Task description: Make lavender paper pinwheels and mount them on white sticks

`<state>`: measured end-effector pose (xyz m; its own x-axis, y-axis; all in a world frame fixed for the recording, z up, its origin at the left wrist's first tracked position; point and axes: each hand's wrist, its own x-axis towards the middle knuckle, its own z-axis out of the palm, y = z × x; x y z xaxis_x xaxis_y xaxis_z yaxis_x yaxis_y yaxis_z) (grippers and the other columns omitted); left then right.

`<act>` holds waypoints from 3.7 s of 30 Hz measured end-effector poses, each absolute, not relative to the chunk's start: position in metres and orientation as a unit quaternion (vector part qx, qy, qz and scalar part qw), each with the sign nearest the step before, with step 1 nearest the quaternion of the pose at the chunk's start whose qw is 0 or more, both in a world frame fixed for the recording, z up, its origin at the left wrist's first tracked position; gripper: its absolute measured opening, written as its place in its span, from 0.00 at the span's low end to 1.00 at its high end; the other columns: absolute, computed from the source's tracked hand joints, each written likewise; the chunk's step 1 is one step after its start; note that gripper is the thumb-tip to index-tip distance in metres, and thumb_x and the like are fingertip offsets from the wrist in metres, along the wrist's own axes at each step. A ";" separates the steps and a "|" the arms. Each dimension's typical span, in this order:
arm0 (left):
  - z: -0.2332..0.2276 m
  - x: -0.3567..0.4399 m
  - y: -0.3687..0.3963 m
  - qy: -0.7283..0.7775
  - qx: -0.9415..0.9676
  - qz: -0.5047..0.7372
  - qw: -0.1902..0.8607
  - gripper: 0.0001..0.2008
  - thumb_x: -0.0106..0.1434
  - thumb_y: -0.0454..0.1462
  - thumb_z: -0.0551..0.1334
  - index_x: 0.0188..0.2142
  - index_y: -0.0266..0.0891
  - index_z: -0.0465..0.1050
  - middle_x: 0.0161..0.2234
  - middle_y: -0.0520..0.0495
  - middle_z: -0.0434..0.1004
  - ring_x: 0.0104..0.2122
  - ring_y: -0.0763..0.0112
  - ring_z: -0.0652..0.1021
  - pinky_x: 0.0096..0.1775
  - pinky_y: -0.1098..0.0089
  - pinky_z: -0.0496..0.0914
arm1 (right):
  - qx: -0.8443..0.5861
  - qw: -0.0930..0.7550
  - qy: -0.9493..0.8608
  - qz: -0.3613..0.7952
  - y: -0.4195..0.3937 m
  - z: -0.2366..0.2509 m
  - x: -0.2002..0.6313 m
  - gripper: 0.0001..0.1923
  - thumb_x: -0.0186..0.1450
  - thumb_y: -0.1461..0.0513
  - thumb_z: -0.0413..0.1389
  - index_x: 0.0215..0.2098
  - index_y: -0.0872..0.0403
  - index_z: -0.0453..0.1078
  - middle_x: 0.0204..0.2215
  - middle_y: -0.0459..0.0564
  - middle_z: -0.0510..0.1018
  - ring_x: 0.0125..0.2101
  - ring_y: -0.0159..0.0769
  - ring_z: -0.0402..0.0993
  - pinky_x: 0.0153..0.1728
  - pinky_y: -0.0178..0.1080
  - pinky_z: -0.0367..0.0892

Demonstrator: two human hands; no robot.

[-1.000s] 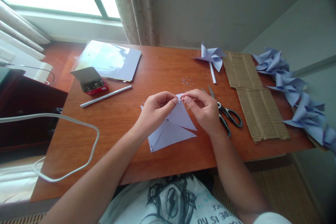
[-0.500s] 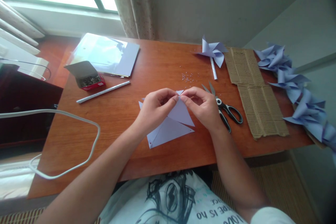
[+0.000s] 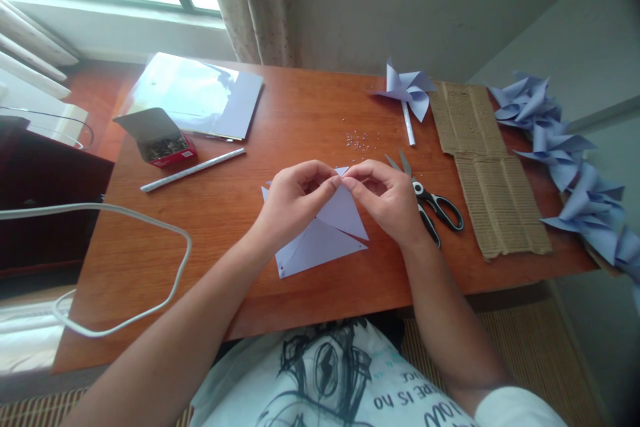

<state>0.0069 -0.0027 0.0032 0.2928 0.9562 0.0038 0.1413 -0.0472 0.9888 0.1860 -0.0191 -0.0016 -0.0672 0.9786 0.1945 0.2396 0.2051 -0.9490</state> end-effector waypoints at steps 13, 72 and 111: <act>0.001 0.007 -0.002 0.440 0.608 0.391 0.533 0.10 0.64 0.41 0.66 0.32 0.36 0.77 0.27 0.49 0.75 0.28 0.73 0.71 0.28 0.72 0.64 | -0.496 0.469 -0.613 0.397 -0.019 -0.003 0.186 0.03 0.65 0.60 0.64 0.35 0.50 0.77 0.34 0.46 0.82 0.36 0.37 0.79 0.39 0.41 0.75; 0.004 0.009 -0.007 0.473 0.728 0.383 0.313 0.04 0.63 0.34 0.62 0.33 0.39 0.77 0.26 0.51 0.78 0.25 0.74 0.75 0.29 0.73 0.68 | -0.515 0.413 -0.705 0.259 -0.020 0.001 0.184 0.04 0.66 0.64 0.58 0.34 0.50 0.73 0.31 0.46 0.79 0.33 0.36 0.76 0.36 0.38 0.73; 0.003 0.009 -0.006 0.473 0.710 0.417 0.314 0.03 0.62 0.32 0.63 0.32 0.38 0.77 0.27 0.52 0.79 0.25 0.76 0.75 0.28 0.75 0.68 | -0.515 0.435 -0.690 0.264 -0.024 0.002 0.177 0.04 0.67 0.65 0.57 0.34 0.52 0.73 0.31 0.46 0.79 0.33 0.34 0.77 0.36 0.37 0.73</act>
